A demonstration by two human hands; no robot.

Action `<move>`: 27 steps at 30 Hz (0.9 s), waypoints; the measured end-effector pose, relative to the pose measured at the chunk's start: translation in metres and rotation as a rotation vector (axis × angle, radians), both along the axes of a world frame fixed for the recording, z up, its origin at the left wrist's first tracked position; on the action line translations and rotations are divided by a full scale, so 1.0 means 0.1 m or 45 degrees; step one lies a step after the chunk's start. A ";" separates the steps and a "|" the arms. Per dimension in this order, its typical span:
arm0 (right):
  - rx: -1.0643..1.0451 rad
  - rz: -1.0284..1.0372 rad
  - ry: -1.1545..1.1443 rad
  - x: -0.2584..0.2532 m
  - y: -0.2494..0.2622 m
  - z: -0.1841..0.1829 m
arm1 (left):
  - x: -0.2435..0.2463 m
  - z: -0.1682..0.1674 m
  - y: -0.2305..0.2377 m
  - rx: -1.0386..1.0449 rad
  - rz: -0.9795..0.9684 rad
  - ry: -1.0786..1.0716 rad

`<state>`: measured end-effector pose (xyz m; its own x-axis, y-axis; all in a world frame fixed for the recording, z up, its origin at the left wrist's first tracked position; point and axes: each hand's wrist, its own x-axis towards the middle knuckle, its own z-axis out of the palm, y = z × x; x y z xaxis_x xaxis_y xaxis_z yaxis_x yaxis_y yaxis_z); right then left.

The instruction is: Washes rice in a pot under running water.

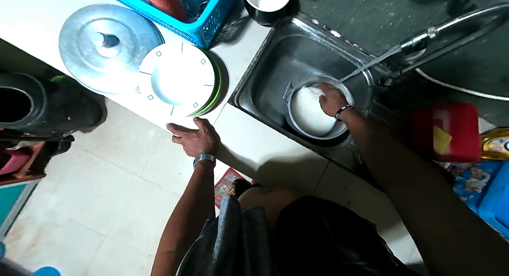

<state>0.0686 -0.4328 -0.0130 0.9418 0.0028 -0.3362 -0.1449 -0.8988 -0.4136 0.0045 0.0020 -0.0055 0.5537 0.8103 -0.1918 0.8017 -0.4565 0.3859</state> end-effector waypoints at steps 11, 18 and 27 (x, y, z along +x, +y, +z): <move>2.188 -1.724 -0.284 0.12 0.17 0.12 | -0.04 0.04 -0.02 -0.052 -0.040 0.023; 2.240 -1.617 -0.152 0.18 0.14 0.13 | 0.02 -0.01 0.01 0.012 0.001 0.030; 2.371 -1.809 -0.342 0.16 0.20 0.19 | 0.01 0.00 0.00 0.014 -0.008 0.034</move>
<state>0.0842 -0.4128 0.0060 0.6379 -0.3996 -0.6584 0.0736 0.8826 -0.4643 0.0052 0.0016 -0.0054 0.5534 0.8091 -0.1976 0.8088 -0.4654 0.3595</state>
